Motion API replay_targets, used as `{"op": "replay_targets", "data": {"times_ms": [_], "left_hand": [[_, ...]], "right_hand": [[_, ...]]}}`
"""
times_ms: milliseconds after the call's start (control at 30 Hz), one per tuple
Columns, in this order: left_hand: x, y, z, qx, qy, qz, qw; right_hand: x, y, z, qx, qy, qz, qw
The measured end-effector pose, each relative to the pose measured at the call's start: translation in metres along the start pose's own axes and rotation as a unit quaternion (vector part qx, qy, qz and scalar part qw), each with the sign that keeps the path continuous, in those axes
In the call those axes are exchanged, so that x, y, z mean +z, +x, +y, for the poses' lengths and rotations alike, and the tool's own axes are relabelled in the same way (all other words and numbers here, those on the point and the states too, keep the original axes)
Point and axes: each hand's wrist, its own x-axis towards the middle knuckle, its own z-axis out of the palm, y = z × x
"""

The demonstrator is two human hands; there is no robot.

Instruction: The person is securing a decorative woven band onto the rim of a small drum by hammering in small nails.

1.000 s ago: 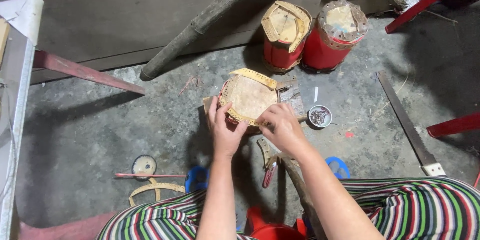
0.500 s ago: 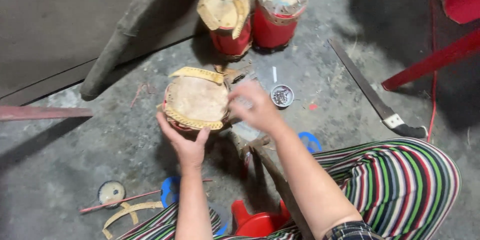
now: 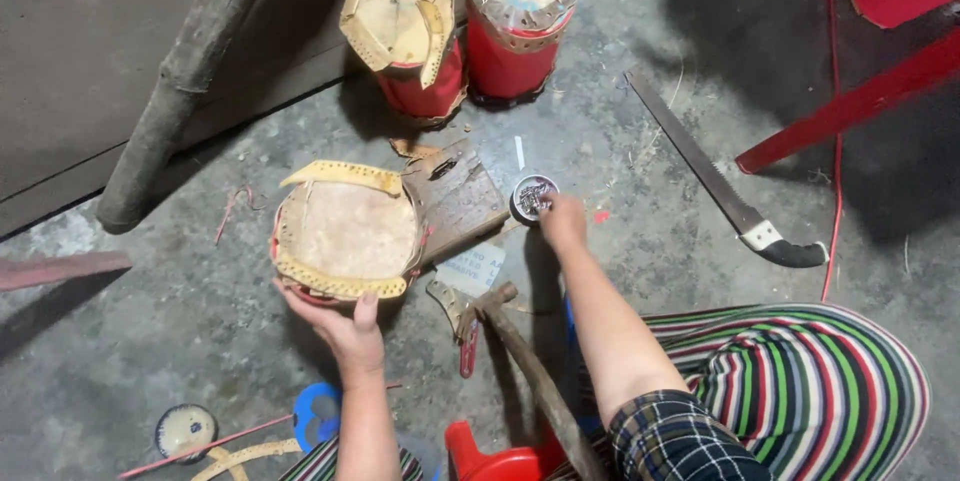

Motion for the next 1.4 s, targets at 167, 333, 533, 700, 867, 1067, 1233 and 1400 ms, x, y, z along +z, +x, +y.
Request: {"op": "replay_targets", "data": {"times_ms": [167,333,533,700,867,1067,1233,1400], "left_hand": [[0.002,0.001,-0.004,0.057,-0.030,0.008,0.998],[0.005,0.000,-0.004,0.070,-0.081,-0.009,0.994],[0.005,0.000,-0.006,0.067,-0.082,-0.009,0.994],[0.005,0.001,-0.001,0.081,-0.059,-0.001,0.995],[0.005,0.001,-0.003,0.074,-0.054,0.006,0.996],[0.006,0.000,-0.007,0.066,-0.052,0.009,0.996],[0.006,0.003,-0.011,0.065,-0.014,0.012,0.998],[0.004,0.001,-0.007,0.064,-0.031,0.009,0.997]], "right_hand": [[-0.057,-0.010,-0.065,-0.029,-0.179,-0.145,0.973],[-0.055,0.007,-0.052,0.143,0.017,-0.104,0.984],[-0.068,-0.009,-0.050,-0.075,-0.132,-0.072,0.986],[-0.073,-0.014,-0.066,0.014,-0.157,-0.177,0.972],[-0.052,-0.008,-0.043,0.040,-0.044,-0.036,0.998],[-0.069,-0.012,-0.070,0.054,-0.003,-0.099,0.994],[-0.005,0.018,-0.019,-0.113,-0.185,0.005,0.976],[-0.010,0.024,-0.046,-0.124,-0.245,-0.087,0.958]]}}
